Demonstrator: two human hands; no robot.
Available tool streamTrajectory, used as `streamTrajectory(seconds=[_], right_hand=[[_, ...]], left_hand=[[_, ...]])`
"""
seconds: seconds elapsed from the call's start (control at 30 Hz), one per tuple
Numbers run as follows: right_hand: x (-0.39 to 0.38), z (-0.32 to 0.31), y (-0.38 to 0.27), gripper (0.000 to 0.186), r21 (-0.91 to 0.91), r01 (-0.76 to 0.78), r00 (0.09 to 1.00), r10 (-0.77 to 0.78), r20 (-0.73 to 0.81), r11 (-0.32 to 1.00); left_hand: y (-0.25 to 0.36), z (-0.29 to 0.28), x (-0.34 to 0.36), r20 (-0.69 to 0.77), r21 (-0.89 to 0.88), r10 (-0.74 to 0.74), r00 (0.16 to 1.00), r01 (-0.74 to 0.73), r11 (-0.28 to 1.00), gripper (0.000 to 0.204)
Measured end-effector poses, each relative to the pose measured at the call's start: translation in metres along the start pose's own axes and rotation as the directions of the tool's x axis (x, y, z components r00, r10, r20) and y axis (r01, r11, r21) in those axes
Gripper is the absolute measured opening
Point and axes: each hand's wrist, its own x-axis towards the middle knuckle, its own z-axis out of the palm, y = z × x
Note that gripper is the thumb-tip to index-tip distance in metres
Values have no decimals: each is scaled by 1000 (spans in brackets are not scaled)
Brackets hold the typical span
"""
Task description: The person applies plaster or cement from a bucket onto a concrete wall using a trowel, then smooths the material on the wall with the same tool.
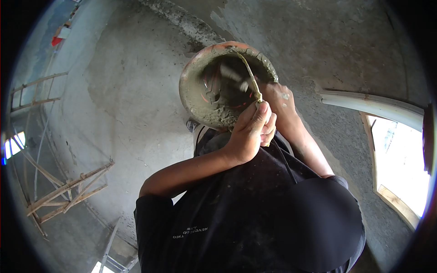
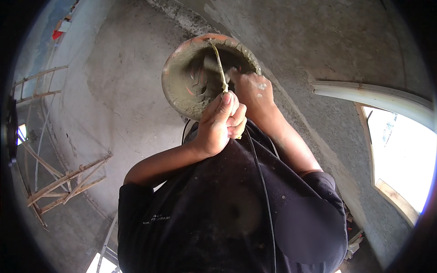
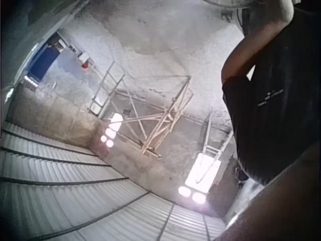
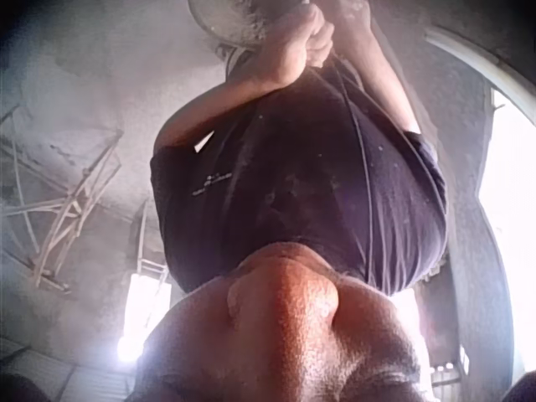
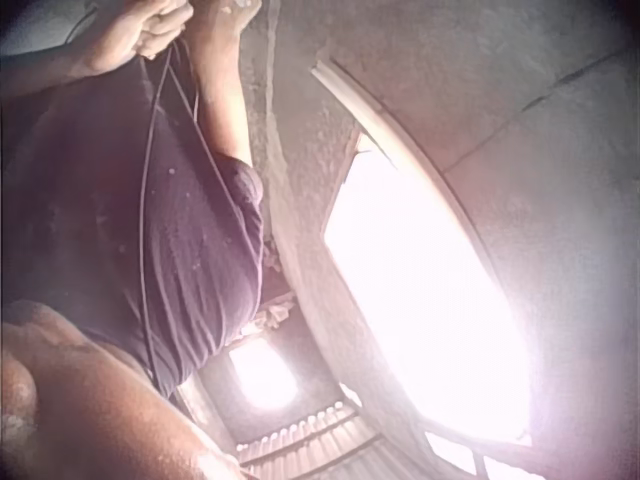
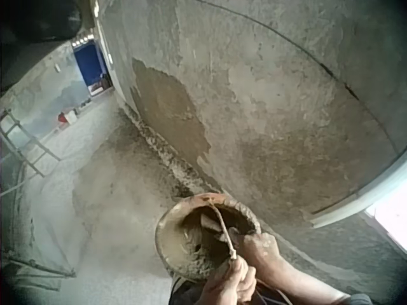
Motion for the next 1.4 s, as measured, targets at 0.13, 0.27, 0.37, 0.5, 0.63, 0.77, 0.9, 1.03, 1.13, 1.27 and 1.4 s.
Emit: streamTrajectory(seconds=[0.13, 0.27, 0.37, 0.5, 0.63, 0.77, 0.9, 1.03, 1.13, 1.27, 1.4], right_hand=[[12, 49, 2, 24, -109, 45, 999, -45, -1, 993], [-3, 53, 7, 23, 26, 178, 968, -180, 174, 984], [-2, 17, 13, 25, 202, 172, 971, -201, 131, 964], [10, -6, 21, 26, -70, 126, 990, -129, -52, 990], [27, 33, 14, 20, -204, 87, 985, -115, -129, 975], [16, 50, 6, 21, 268, -146, 948, 57, 313, 952], [8, 11, 1, 24, 310, -45, 918, -84, 389, 950], [11, -15, -5, 29, -93, 147, 971, -126, 203, 985], [18, -4, -10, 32, -157, -17, 1000, 16, -6, 988], [6, 16, -14, 36, -299, 305, 910, -184, 372, 904], [-5, 4, -1, 39, -84, 444, 875, -412, 255, 892]], left_hand=[[1, 2, 2, -29, 10, -47, 998, 47, 999, 37], [2, 3, 8, -57, -23, -47, 997, 46, 999, 38], [-1, 1, 8, -15, -70, -14, 1000, 13, 997, 35], [-6, 2, 7, 60, -68, 36, 998, -32, 997, 33], [-3, 6, 5, 58, -26, 38, 998, -37, 999, 36], [0, 4, 2, -19, -4, 0, 1000, 0, 1000, 34], [-3, 1, -1, 40, 11, 68, 997, -68, 998, 34], [-2, 0, -4, -11, 20, 71, 997, -71, 997, 35], [-1, -1, -2, -17, -21, 51, 999, -52, 998, 35], [2, -4, 3, -63, -37, 36, 997, -38, 999, 36], [-5, -5, 10, -46, -49, 48, 998, -51, 998, 36]])
